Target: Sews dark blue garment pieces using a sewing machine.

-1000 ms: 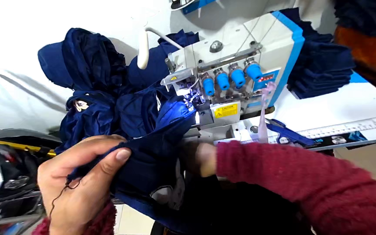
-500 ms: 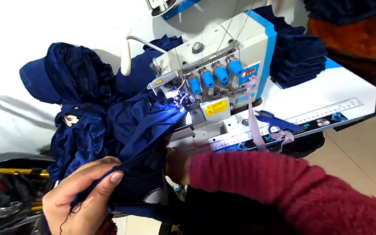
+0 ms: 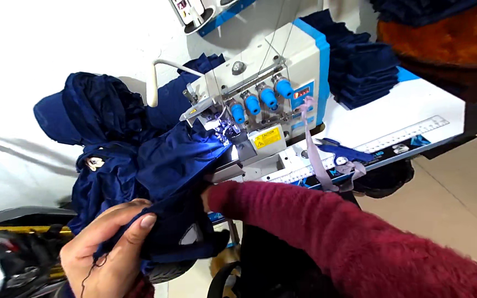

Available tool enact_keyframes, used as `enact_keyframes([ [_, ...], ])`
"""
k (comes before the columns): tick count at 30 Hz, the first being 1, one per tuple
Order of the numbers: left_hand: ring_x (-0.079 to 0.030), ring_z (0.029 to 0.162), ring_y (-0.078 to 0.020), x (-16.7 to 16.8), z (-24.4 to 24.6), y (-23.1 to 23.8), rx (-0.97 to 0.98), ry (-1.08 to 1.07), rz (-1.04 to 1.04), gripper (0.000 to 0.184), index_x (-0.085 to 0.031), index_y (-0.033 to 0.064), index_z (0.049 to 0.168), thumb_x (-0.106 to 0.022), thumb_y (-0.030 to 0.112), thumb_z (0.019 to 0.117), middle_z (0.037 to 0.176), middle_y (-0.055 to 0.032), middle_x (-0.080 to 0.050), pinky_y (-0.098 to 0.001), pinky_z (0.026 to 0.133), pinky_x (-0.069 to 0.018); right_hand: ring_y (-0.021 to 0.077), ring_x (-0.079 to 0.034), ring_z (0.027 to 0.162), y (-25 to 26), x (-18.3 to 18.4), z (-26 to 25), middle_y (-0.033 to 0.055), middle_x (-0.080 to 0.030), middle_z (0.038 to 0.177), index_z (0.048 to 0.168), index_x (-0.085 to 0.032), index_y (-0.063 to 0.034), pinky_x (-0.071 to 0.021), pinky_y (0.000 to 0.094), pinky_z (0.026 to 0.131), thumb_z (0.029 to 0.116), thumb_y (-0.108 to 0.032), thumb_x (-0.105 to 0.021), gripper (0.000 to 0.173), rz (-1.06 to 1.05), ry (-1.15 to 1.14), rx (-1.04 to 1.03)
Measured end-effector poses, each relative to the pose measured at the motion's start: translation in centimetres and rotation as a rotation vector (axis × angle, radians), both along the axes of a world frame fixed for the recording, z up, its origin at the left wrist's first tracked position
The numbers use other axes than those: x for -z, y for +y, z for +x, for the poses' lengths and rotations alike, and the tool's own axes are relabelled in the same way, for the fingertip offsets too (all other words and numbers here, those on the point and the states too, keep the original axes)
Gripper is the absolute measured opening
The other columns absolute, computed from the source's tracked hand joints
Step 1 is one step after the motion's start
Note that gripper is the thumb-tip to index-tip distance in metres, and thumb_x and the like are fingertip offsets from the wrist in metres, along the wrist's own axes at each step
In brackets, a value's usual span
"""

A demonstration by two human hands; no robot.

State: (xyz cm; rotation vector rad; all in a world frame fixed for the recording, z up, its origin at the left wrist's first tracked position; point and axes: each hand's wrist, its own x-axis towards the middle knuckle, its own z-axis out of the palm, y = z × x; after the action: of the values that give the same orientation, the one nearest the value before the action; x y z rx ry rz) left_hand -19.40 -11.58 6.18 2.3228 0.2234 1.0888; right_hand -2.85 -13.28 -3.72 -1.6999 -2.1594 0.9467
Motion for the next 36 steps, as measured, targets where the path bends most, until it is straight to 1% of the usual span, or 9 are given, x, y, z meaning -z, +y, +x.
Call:
enact_keyframes([
  [4,-0.070,0.093,-0.0065,1.0,-0.7,-0.2,0.041,0.023,-0.038,0.009,-0.077,0.0239,0.096,-0.070,0.030,0.0971,0.095,0.0112,-0.074,-0.0266,0.088,-0.0585,0.0428,-0.060,0.122,-4.1,2.0,1.6,0.0291,-0.064,0.126,0.122,-0.064,0.0133,-0.0445,0.0570,0.106,0.1006,-0.002,-0.057,0.027,0.053,0.048,0.080],
  [6,-0.070,0.092,-0.0075,1.3,-0.8,-0.4,0.073,0.024,-0.041,0.010,-0.077,0.0231,0.095,-0.069,0.029,0.0980,0.094,0.0104,-0.074,-0.0278,0.088,-0.0581,0.0358,-0.071,0.091,-7.3,2.2,4.3,0.0201,-0.071,0.098,0.107,-0.071,0.0033,-0.0584,0.0546,0.080,0.0952,0.000,-0.064,0.014,0.417,0.113,0.172],
  [8,-0.070,0.092,-0.0080,1.4,-0.7,-0.6,0.072,0.019,-0.031,0.010,-0.077,0.0230,0.095,-0.069,0.029,0.0981,0.094,0.0103,-0.074,-0.0285,0.089,-0.0582,0.0266,-0.071,0.075,-8.4,2.7,7.0,0.0116,-0.071,0.084,0.094,-0.074,-0.0035,-0.0600,0.0442,0.064,0.0899,-0.002,-0.066,0.009,0.973,0.066,0.349],
  [10,-0.070,0.091,-0.0079,1.2,-0.4,-0.8,0.060,0.004,-0.029,0.010,-0.077,0.0229,0.095,-0.069,0.028,0.0976,0.093,0.0103,-0.074,-0.0285,0.088,-0.0581,0.0271,-0.073,0.090,-7.8,2.0,9.3,0.0113,-0.074,0.096,0.096,-0.074,-0.0048,-0.0612,0.0424,0.077,0.0960,-0.010,-0.064,0.011,1.203,-0.076,0.489],
  [12,-0.070,0.091,-0.0076,1.0,-0.1,-1.0,0.049,0.000,-0.018,0.009,-0.077,0.0231,0.095,-0.069,0.028,0.0972,0.093,0.0107,-0.073,-0.0284,0.089,-0.0580,0.0304,-0.071,0.104,-6.6,1.6,10.3,0.0130,-0.073,0.108,0.099,-0.072,-0.0032,-0.0602,0.0441,0.087,0.0975,-0.015,-0.064,0.014,1.233,-0.154,0.543],
  [17,-0.070,0.092,-0.0073,0.7,0.0,-1.5,0.041,0.027,0.017,0.009,-0.076,0.0222,0.097,-0.069,0.026,0.0981,0.094,0.0107,-0.074,-0.0281,0.089,-0.0582,0.0334,-0.073,0.084,-4.2,1.8,10.3,0.0170,-0.071,0.087,0.097,-0.069,-0.0011,-0.0604,0.0437,0.066,0.0931,-0.009,-0.065,0.010,1.358,-0.205,0.502],
  [21,-0.070,0.092,-0.0077,0.9,-0.1,-1.6,0.035,0.043,0.020,0.009,-0.076,0.0218,0.096,-0.068,0.027,0.0981,0.093,0.0104,-0.073,-0.0279,0.088,-0.0582,0.0276,-0.075,0.093,-3.7,3.3,11.2,0.0139,-0.076,0.095,0.093,-0.070,-0.0023,-0.0624,0.0396,0.076,0.0967,-0.011,-0.062,0.013,1.446,-0.181,0.457],
  [33,-0.070,0.094,-0.0064,1.6,0.1,-2.9,0.116,0.108,0.028,0.011,-0.075,0.0204,0.099,-0.066,0.027,0.1002,0.095,0.0101,-0.074,-0.0282,0.089,-0.0579,0.0245,-0.075,0.094,-4.2,2.6,13.8,0.0112,-0.077,0.100,0.094,-0.072,-0.0042,-0.0613,0.0392,0.076,0.0962,-0.011,-0.060,0.014,1.350,-0.105,0.204],
  [36,-0.068,0.091,-0.0082,3.5,1.3,-5.2,0.169,0.166,0.106,0.015,-0.072,0.0150,0.103,-0.064,0.027,0.1019,0.092,0.0032,-0.071,-0.0297,0.088,-0.0570,0.0258,-0.074,0.093,-4.6,2.2,14.7,0.0126,-0.076,0.098,0.099,-0.071,-0.0034,-0.0608,0.0406,0.077,0.0955,-0.010,-0.060,0.014,1.315,-0.061,0.123],
])
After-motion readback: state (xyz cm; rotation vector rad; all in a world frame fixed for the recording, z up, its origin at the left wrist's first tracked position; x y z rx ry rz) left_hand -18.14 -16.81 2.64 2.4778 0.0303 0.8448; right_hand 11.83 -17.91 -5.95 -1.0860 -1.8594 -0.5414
